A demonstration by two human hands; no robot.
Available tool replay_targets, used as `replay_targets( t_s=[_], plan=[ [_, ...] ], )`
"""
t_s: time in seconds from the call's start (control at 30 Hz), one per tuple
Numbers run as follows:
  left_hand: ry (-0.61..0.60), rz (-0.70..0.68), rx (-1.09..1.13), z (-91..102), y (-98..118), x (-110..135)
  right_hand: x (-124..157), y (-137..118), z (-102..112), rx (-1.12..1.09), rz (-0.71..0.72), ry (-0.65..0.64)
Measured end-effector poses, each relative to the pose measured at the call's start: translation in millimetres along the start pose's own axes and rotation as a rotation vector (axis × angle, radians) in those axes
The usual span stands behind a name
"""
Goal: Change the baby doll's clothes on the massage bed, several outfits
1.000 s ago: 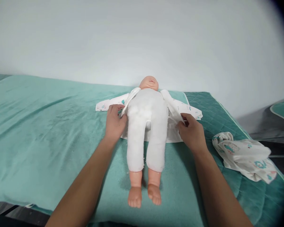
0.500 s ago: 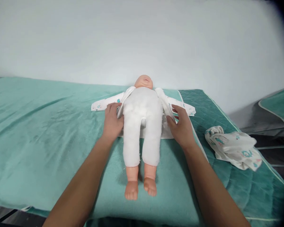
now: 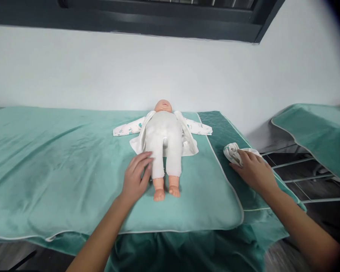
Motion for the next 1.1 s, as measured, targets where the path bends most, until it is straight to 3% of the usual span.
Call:
replay_targets(
  t_s=[0.07, 0.13, 0.3, 0.43, 0.5, 0.6, 0.67, 0.73, 0.8, 0.87, 0.93, 1.0, 1.1],
  plan=[
    [-0.077, -0.038, 0.049, 6.7, 16.8, 18.2, 1.3, 14.3, 8.1, -0.024, 0.009, -0.079],
    [-0.15, -0.094, 0.068, 9.7, 30.8, 29.7, -0.4, 13.1, 20.7, -0.052, 0.018, -0.104],
    [-0.265, -0.254, -0.038, 4.6, 54.7, 35.8, -7.8, -28.1, 65.0, -0.237, 0.005, -0.091],
    [-0.301, -0.281, -0.236, -5.8, 65.2, 33.8, -8.2, -59.4, 92.5, -0.597, -0.035, -0.092],
    [-0.298, -0.277, -0.275, -9.4, 68.3, 31.7, -7.4, -67.0, 94.3, -0.797, -0.075, -0.127],
    [-0.293, -0.289, -0.287, -12.7, 70.8, 26.2, -8.4, -65.1, 78.3, -0.975, -0.154, -0.227],
    [-0.289, -0.297, -0.283, -14.9, 70.8, 21.4, -10.0, -54.4, 61.6, -0.883, -0.208, -0.234],
    [-0.286, -0.294, -0.272, -18.3, 69.5, 17.1, -10.6, -42.3, 50.5, -0.67, -0.181, -0.105],
    [-0.282, -0.285, -0.259, -22.2, 67.3, 14.1, -6.5, -38.2, 49.0, -0.472, -0.028, 0.101],
    [-0.284, -0.277, -0.253, -25.7, 65.1, 12.9, 3.2, -44.7, 52.3, -0.357, 0.185, 0.215],
    [-0.294, -0.272, -0.252, -27.4, 63.7, 13.2, 14.4, -57.3, 54.7, -0.307, 0.367, 0.17],
    [-0.308, -0.268, -0.242, -26.5, 63.8, 14.5, 24.2, -69.6, 53.2, -0.259, 0.491, 0.038],
    [-0.329, -0.259, -0.194, -21.0, 66.7, 19.2, 32.3, -74.0, 43.7, -0.137, 0.53, -0.09]
  ],
)
Point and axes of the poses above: each hand's wrist, its own x-axis away from the middle knuckle, its own z-axis out of the back of the hand, y = z × x, the point moved 3 cm from there along -x, towards the middle knuckle, and after that the axes turned 9 degrees about -x, right-handed, at the moved point
